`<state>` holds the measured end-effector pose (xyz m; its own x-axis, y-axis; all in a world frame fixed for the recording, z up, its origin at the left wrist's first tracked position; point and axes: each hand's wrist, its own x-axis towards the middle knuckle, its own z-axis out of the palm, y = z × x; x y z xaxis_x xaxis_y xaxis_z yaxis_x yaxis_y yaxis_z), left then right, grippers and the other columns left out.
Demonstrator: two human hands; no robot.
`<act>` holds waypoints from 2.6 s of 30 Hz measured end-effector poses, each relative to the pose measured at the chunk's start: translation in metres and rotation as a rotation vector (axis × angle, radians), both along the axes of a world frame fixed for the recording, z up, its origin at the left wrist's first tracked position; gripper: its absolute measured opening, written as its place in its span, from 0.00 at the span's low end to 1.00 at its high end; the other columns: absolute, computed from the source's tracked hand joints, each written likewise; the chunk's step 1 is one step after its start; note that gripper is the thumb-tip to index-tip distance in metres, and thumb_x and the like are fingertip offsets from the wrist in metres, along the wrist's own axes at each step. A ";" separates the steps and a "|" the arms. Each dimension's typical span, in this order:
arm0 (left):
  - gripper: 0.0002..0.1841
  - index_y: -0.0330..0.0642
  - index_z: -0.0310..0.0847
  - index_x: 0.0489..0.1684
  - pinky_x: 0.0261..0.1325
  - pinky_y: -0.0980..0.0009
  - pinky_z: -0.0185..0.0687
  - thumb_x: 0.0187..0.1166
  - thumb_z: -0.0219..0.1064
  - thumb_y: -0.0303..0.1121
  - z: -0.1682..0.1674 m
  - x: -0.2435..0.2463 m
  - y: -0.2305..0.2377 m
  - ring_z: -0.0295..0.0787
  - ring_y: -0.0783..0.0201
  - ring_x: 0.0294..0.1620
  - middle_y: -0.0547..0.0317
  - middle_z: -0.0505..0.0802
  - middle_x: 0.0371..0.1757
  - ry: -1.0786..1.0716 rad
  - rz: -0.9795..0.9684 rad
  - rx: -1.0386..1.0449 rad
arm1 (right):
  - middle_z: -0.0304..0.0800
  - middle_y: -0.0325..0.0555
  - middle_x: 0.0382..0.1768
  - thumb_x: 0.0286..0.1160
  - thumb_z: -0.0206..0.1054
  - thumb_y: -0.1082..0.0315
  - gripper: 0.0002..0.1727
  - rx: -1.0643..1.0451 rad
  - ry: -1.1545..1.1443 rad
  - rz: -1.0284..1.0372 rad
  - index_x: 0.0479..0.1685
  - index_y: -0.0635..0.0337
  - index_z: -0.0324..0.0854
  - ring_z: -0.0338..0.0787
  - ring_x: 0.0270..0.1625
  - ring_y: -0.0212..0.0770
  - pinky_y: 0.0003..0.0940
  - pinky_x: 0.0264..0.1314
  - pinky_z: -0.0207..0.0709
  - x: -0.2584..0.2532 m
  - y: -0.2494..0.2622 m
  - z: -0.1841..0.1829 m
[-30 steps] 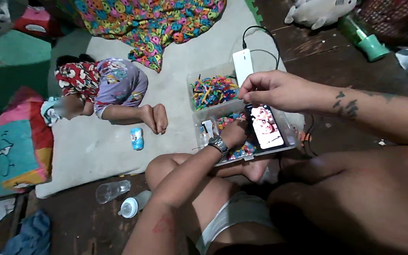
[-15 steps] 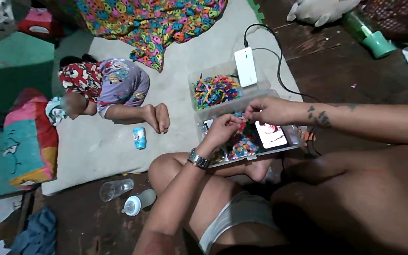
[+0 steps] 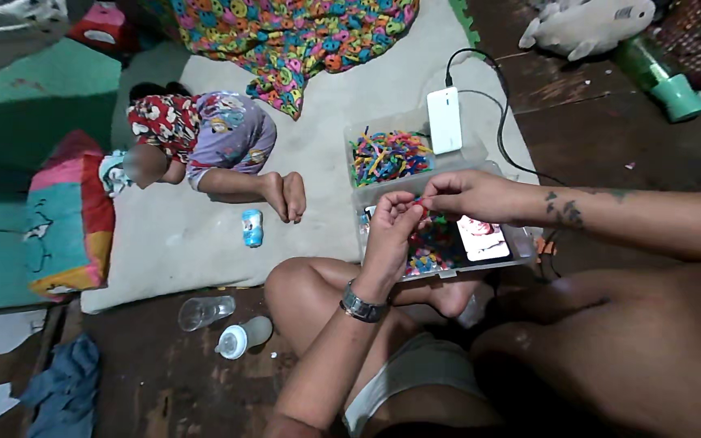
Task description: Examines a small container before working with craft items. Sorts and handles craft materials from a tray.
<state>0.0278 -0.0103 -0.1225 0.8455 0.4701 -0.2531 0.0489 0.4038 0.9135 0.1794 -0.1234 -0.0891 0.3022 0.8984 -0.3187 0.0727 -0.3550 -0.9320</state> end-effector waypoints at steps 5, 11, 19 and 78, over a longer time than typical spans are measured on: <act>0.05 0.44 0.78 0.49 0.46 0.73 0.85 0.85 0.60 0.24 -0.002 0.008 -0.012 0.85 0.70 0.37 0.61 0.87 0.40 -0.029 0.124 -0.051 | 0.83 0.36 0.29 0.87 0.61 0.69 0.09 0.095 0.057 -0.080 0.36 0.57 0.82 0.81 0.30 0.27 0.23 0.35 0.76 0.000 0.000 -0.002; 0.05 0.43 0.80 0.51 0.45 0.73 0.85 0.87 0.59 0.28 0.002 0.009 -0.007 0.86 0.71 0.38 0.61 0.89 0.42 0.006 0.079 0.133 | 0.82 0.40 0.31 0.90 0.58 0.68 0.10 -0.014 -0.041 -0.014 0.39 0.59 0.81 0.80 0.32 0.30 0.29 0.39 0.74 0.002 -0.003 0.008; 0.06 0.35 0.81 0.50 0.40 0.76 0.86 0.81 0.67 0.25 0.010 0.002 0.008 0.87 0.74 0.33 0.57 0.91 0.40 0.025 -0.070 0.873 | 0.84 0.50 0.33 0.89 0.60 0.68 0.11 -0.094 -0.290 0.053 0.42 0.67 0.81 0.84 0.34 0.39 0.35 0.40 0.79 -0.015 -0.002 0.036; 0.10 0.43 0.72 0.51 0.39 0.75 0.83 0.87 0.46 0.22 0.003 0.004 -0.003 0.83 0.72 0.30 0.64 0.86 0.34 0.099 -0.245 -0.303 | 0.88 0.51 0.40 0.73 0.64 0.79 0.07 0.624 -1.455 0.721 0.39 0.62 0.86 0.89 0.42 0.53 0.46 0.38 0.82 0.013 -0.011 0.007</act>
